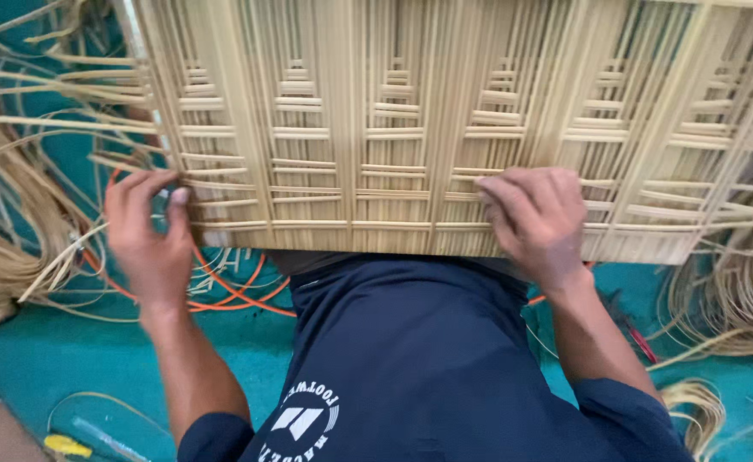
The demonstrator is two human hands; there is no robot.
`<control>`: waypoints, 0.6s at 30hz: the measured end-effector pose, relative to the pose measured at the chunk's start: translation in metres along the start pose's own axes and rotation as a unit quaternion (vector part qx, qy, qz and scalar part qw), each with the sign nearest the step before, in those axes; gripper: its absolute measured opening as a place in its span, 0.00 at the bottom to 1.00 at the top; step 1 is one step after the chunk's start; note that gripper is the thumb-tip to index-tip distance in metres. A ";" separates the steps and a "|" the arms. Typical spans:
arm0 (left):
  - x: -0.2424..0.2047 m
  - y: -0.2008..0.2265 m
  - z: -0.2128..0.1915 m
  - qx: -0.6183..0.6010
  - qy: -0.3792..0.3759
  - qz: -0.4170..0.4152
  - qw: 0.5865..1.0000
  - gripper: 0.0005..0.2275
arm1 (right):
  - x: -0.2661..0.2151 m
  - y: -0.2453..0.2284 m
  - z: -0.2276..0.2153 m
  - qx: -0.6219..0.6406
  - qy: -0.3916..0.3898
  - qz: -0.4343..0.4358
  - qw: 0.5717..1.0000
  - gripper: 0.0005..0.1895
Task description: The person weaves strips of material into a geometric pattern on a large rectangular panel. They thread the strips through the frame by hand and push them into place to create repeating square designs.
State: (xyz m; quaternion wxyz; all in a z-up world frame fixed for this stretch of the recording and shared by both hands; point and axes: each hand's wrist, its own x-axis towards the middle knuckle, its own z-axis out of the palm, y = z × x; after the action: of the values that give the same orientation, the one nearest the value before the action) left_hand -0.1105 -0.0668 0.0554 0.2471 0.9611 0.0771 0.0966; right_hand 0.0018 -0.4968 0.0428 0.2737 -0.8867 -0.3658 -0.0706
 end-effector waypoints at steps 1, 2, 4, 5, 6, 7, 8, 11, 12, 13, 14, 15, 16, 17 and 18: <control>0.003 -0.001 0.003 0.016 0.006 0.010 1.000 0.04 | 0.003 0.000 -0.001 -0.013 0.002 0.018 1.000 0.06; 0.006 -0.002 0.004 0.035 0.014 0.019 0.999 0.05 | 0.008 0.001 0.001 -0.022 0.006 0.034 0.999 0.06; 0.014 0.001 0.004 0.045 0.016 0.013 0.999 0.04 | 0.009 0.002 0.002 -0.040 -0.005 0.032 0.999 0.05; 0.017 0.001 0.001 0.046 0.013 0.010 0.999 0.04 | 0.010 0.002 0.004 -0.067 -0.020 0.037 0.997 0.05; 0.019 -0.002 0.000 0.060 0.019 0.004 0.998 0.04 | 0.010 0.002 0.005 -0.054 -0.016 0.027 0.998 0.05; 0.022 -0.005 -0.002 0.047 0.016 0.015 0.999 0.03 | 0.011 0.003 0.006 -0.065 -0.015 0.030 0.997 0.04; 0.024 -0.008 0.000 0.029 0.010 0.026 0.999 0.04 | 0.008 0.003 0.004 -0.080 -0.018 0.036 0.996 0.03; 0.029 -0.015 -0.002 0.025 0.003 0.024 0.999 0.05 | 0.008 0.007 0.005 -0.101 -0.029 0.021 0.994 0.03; 0.029 -0.016 -0.002 0.026 0.005 0.023 0.999 0.05 | 0.009 0.007 0.006 -0.100 -0.028 0.019 0.994 0.03; 0.030 -0.018 -0.001 0.036 0.009 0.016 0.999 0.05 | 0.010 0.007 0.006 -0.102 -0.032 0.022 0.994 0.04; 0.030 -0.018 0.001 0.045 0.012 0.009 0.999 0.07 | 0.010 0.007 0.004 -0.105 -0.038 0.027 0.993 0.05; 0.033 -0.020 -0.001 0.045 0.012 0.009 0.999 0.07 | 0.011 0.006 0.005 -0.106 -0.037 0.027 0.993 0.05; 0.035 -0.020 -0.001 0.039 0.005 0.010 0.999 0.09 | 0.011 0.006 0.005 -0.104 -0.038 0.033 0.993 0.05; 0.037 -0.021 0.000 0.033 -0.002 0.011 0.999 0.11 | 0.011 0.006 0.005 -0.102 -0.039 0.038 0.993 0.04; 0.037 -0.026 0.001 0.031 -0.002 0.012 0.999 0.11 | 0.011 0.006 0.005 -0.103 -0.039 0.040 0.993 0.04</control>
State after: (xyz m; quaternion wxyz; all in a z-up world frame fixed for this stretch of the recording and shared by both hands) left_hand -0.0765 -0.0375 0.0471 0.2160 0.9694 0.0675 0.0949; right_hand 0.0134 -0.4908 0.0402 0.1687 -0.9262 -0.3314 -0.0622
